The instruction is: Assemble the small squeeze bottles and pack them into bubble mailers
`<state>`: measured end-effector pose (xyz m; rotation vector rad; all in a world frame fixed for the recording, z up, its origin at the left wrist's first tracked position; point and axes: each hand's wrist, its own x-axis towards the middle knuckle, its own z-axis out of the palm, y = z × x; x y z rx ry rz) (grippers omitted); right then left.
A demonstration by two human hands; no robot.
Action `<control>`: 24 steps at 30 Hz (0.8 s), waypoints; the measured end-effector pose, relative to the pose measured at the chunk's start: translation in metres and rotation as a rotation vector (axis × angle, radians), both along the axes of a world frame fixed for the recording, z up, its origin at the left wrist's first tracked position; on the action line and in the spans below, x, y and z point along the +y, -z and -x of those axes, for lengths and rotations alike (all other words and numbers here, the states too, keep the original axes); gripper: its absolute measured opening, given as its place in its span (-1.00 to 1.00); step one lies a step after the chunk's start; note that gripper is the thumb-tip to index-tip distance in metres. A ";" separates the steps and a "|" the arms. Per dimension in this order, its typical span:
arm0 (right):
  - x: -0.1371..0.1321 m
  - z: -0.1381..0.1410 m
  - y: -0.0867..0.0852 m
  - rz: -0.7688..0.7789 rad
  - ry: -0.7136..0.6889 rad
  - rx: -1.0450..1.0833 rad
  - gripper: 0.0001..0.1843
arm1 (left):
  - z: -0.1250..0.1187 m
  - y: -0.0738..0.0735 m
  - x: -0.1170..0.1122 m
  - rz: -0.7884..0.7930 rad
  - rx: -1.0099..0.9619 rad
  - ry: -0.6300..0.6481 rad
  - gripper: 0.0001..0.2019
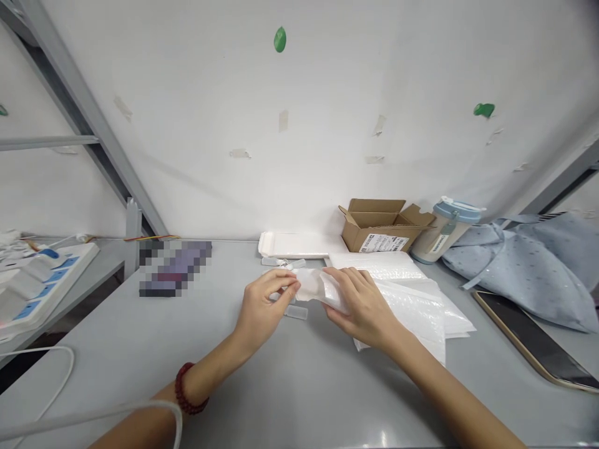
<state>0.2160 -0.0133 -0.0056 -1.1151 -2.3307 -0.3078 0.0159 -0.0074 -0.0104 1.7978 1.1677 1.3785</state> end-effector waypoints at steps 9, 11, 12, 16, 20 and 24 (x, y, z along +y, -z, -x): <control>0.001 0.000 0.001 0.021 0.018 -0.001 -0.47 | 0.003 -0.009 -0.002 0.178 -0.022 -0.033 -0.70; 0.002 -0.001 0.001 0.025 0.038 0.013 -0.47 | 0.005 -0.010 -0.002 0.193 -0.044 0.003 -0.68; 0.003 -0.002 0.001 0.025 0.050 0.022 -0.48 | 0.005 -0.010 -0.002 0.180 -0.036 0.028 -0.71; 0.005 -0.004 0.001 0.015 0.082 0.055 -0.51 | 0.004 -0.012 -0.006 0.079 0.106 0.092 -0.68; 0.004 -0.004 0.001 0.006 0.062 0.045 -0.50 | 0.002 -0.014 -0.006 0.130 0.039 0.037 -0.81; 0.002 -0.001 -0.002 0.020 0.069 0.038 -0.52 | 0.007 -0.018 0.001 0.306 -0.127 0.053 -0.78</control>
